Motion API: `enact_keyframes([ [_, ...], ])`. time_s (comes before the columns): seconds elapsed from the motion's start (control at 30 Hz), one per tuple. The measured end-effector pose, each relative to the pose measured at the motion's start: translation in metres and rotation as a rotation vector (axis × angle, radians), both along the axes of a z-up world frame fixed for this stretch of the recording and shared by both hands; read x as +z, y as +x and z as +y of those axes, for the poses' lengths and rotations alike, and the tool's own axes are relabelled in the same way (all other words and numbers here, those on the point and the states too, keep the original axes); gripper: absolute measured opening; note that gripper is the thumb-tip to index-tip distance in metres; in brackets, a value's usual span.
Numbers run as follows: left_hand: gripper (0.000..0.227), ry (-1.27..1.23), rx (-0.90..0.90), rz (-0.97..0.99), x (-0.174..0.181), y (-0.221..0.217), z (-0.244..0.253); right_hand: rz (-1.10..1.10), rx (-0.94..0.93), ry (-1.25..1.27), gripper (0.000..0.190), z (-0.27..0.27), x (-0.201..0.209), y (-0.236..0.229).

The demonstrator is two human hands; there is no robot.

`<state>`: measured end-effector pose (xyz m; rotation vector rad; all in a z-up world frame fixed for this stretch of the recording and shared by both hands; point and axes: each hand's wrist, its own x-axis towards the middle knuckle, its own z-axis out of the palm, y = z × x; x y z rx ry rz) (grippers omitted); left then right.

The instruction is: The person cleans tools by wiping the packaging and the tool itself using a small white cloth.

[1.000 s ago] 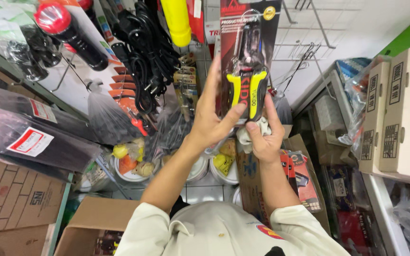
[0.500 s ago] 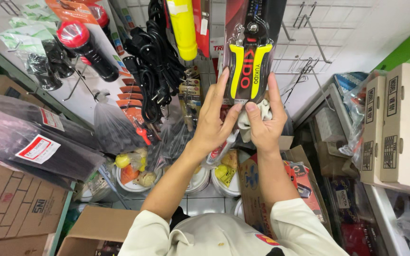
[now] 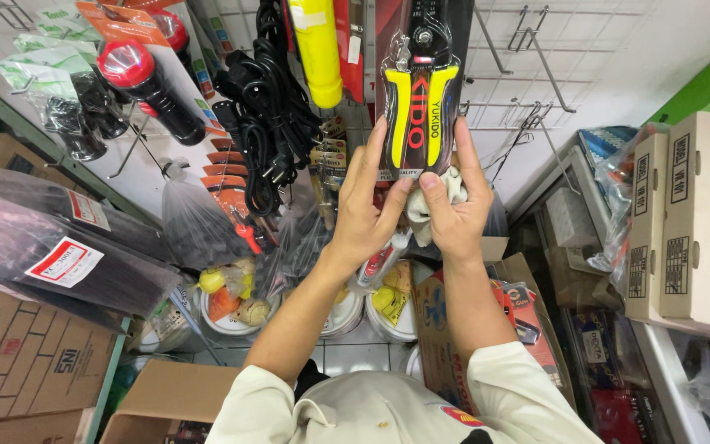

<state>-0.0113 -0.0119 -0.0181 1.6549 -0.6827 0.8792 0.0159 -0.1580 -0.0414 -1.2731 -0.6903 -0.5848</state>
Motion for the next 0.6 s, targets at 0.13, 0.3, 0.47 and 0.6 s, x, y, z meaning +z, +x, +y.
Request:
enact_keyframes([
  [0.13, 0.067, 0.006, 0.019, -0.021, 0.002, -0.004, 0.000, 0.011, 0.011, 0.016, 0.067, 0.000, 0.003, -0.007],
  [0.3, 0.068, -0.032, -0.041, -0.009, 0.002, -0.011, 0.000, 0.029, 0.016, 0.040, 0.068, -0.002, 0.007, -0.016],
  [0.47, 0.070, -0.055, -0.066, -0.005, 0.002, -0.014, 0.001, 0.067, 0.008, 0.031, 0.069, -0.006, 0.008, -0.022],
  [0.6, 0.072, -0.043, -0.019, 0.019, -0.004, -0.006, -0.001, 0.073, -0.034, -0.019, 0.067, -0.004, 0.007, -0.013],
])
